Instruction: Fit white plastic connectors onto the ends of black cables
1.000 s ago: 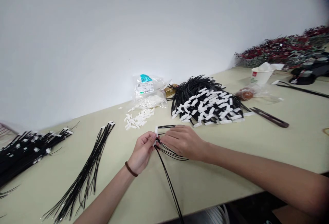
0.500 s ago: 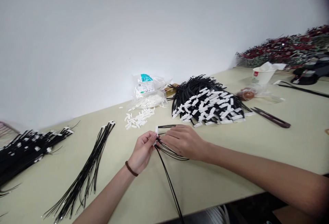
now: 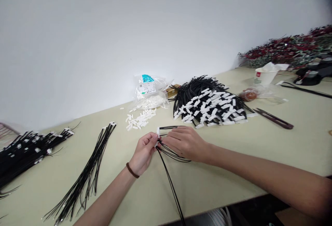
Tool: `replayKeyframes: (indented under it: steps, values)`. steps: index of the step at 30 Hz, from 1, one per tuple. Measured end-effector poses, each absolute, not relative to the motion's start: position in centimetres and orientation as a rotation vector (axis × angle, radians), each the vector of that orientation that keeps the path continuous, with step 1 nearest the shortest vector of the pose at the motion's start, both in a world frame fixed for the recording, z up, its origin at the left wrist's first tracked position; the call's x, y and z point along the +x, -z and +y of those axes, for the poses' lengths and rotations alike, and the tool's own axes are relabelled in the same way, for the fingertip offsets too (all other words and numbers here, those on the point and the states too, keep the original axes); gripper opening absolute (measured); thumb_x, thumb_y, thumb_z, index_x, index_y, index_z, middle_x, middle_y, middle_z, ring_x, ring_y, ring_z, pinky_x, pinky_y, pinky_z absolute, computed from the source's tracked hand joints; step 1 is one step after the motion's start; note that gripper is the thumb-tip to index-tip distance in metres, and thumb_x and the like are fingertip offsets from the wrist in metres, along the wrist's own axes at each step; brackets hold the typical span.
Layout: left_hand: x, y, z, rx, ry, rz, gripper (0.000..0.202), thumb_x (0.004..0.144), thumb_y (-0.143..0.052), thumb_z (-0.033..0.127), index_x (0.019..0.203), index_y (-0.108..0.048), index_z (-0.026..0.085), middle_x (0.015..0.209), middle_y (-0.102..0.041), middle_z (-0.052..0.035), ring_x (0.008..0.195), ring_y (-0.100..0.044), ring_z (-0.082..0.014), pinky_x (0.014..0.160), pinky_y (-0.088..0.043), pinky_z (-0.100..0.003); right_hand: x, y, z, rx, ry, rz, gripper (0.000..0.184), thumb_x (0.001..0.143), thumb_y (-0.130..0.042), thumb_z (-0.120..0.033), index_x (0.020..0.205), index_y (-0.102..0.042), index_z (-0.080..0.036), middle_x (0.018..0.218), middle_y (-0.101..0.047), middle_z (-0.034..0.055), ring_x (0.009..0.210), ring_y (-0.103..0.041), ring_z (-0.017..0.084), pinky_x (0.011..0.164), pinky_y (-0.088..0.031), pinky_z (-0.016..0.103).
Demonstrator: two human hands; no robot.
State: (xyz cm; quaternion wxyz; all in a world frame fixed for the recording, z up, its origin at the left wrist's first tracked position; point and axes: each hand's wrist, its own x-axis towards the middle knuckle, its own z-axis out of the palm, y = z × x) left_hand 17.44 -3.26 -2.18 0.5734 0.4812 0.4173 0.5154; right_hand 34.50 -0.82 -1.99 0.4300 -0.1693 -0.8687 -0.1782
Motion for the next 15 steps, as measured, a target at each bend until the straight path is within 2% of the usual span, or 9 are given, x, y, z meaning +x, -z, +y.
replayKeyframes:
  steps: [15]
  values:
    - [17.37, 2.05, -3.09, 1.050, -1.261, 0.986, 0.026, 0.064, -0.072, 0.034, 0.065, -0.058, 0.013, 0.060, -0.052, 0.0010, 0.054, -0.044, -0.0080, 0.052, -0.037, -0.020, 34.89, 1.58, -0.73, -0.375, 0.438, -2.116, 0.021, 0.088, -0.043, -0.014, 0.072, -0.056, -0.015, 0.061, -0.056, -0.0001, 0.059, -0.050, 0.010, 0.058, -0.035, 0.022]
